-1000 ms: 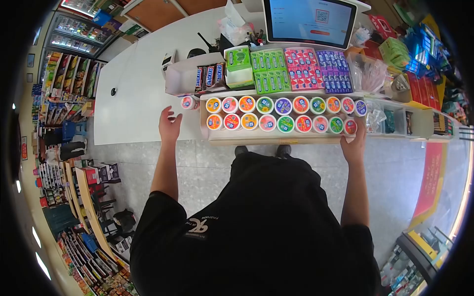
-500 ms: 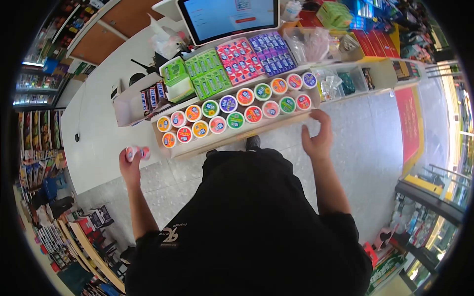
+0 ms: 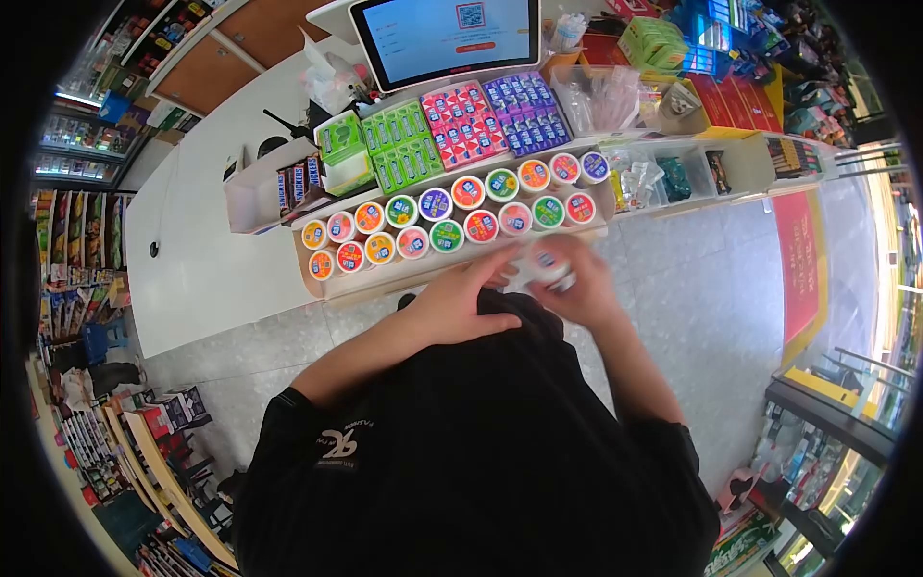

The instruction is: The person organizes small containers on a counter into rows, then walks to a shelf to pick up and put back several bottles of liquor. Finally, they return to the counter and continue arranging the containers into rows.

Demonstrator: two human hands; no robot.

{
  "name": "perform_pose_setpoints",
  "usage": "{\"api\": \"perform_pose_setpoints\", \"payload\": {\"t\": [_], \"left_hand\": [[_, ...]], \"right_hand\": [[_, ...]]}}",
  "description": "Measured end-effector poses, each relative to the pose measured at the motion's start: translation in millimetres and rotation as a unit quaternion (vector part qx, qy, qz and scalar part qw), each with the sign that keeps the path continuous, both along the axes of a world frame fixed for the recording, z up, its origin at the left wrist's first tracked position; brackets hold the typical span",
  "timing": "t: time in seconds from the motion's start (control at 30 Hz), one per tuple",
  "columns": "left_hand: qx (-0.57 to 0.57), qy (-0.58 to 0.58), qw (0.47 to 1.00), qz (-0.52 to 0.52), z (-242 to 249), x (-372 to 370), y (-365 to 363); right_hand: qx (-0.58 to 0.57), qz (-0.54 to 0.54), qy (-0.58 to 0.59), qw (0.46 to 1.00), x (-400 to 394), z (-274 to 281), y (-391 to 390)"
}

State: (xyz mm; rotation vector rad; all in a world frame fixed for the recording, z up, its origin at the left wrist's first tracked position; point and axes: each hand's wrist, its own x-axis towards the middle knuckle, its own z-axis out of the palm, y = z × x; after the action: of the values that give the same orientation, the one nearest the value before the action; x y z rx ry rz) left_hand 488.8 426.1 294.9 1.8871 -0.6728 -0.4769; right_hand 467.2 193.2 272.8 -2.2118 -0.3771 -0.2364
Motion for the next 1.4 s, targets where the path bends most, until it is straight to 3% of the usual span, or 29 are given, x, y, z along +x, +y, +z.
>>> {"api": "perform_pose_setpoints", "payload": {"t": [0.03,0.07,0.13,0.27,0.43,0.57,0.63,0.7,0.77,0.87,1.1,1.17,1.4], "left_hand": [[-0.004,0.006,0.999,-0.042,-11,-2,4],[0.059,-0.102,0.992,-0.039,-18,-5,14],[0.114,-0.072,0.990,0.030,-32,-10,37],[0.141,-0.256,0.928,0.230,-54,-11,114],[0.270,-0.258,0.870,0.321,-40,-4,142],[0.350,-0.278,0.833,0.327,-57,1,139],[0.410,-0.226,0.826,0.314,-58,0,133],[0.407,-0.221,0.825,0.324,-65,-3,134],[0.417,-0.236,0.815,0.327,-70,-3,135],[0.424,-0.256,0.805,0.326,-77,-3,135],[0.414,-0.266,0.809,0.322,-86,-2,137],[0.417,-0.264,0.809,0.319,-84,-1,137],[0.413,-0.230,0.826,0.308,-76,0,136]], "right_hand": [[-0.019,-0.077,0.020,0.997,-2,-8,-15],[-0.006,-0.157,0.050,0.986,-4,-10,-29],[0.003,-0.281,0.094,0.955,-6,-8,-54],[-0.029,-0.306,0.071,0.949,-12,1,-83],[-0.086,-0.227,0.072,0.967,17,-6,-84],[-0.096,-0.173,0.094,0.976,39,-18,-85],[-0.107,-0.154,0.094,0.978,47,-23,-85],[-0.117,-0.134,0.099,0.979,54,-30,-86],[-0.226,-0.115,0.071,0.965,59,-39,-91],[-0.273,-0.114,0.028,0.955,64,-56,-95],[-0.266,-0.171,0.046,0.948,58,-65,-86],[-0.252,-0.190,-0.020,0.949,54,-67,-84],[-0.242,-0.174,-0.066,0.952,51,-76,-87]]}}
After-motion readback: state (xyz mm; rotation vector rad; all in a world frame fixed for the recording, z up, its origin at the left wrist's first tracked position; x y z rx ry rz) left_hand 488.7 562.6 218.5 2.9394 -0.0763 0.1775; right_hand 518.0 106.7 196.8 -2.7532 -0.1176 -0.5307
